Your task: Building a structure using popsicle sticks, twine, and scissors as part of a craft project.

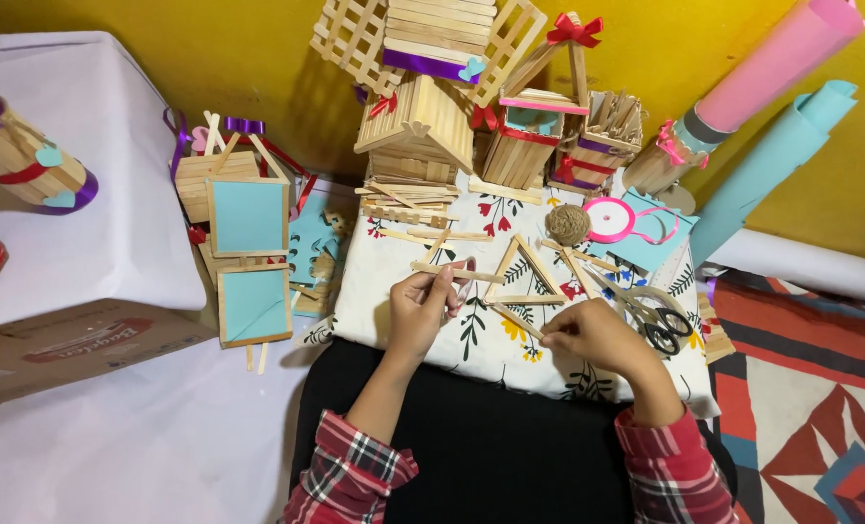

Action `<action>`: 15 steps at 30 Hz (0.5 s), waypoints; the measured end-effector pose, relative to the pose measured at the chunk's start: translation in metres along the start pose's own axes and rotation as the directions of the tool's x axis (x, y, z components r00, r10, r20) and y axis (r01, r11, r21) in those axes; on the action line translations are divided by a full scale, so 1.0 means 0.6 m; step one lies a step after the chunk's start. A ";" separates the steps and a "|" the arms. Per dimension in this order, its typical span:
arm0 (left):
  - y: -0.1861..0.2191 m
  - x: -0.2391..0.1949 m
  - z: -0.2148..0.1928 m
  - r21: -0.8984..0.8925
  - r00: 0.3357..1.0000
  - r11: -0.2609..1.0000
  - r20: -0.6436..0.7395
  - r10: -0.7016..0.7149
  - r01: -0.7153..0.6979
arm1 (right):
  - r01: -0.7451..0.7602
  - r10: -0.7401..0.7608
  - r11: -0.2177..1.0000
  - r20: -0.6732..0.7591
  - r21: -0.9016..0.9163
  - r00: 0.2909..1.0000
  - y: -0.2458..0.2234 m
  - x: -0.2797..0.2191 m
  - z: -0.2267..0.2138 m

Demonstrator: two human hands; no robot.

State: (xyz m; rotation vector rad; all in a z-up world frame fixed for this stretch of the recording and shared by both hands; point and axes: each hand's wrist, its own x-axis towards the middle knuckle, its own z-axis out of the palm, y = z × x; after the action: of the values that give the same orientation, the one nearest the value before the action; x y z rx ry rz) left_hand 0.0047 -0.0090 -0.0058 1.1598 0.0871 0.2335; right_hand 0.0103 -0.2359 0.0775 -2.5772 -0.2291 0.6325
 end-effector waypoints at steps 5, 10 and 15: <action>-0.018 0.002 -0.004 0.052 0.990 0.996 0.124 0.070 -0.077 | 0.078 -0.065 0.994 -0.170 0.071 0.983 -0.001 0.014 0.004; -0.020 -0.007 0.002 0.071 0.947 0.989 0.307 0.100 -0.127 | 0.398 -0.262 0.854 -0.383 0.336 0.886 0.008 0.021 0.034; 0.019 -0.016 0.014 0.151 0.907 0.968 0.403 0.124 -0.200 | 0.400 -0.259 0.859 -0.403 0.319 0.878 0.024 0.020 0.032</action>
State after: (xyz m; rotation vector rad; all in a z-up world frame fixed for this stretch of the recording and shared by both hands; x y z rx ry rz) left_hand -0.0048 -0.0144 0.0076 1.3865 -0.3503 0.1382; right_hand 0.0126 -0.2372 0.0508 -2.1336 -0.3793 0.0717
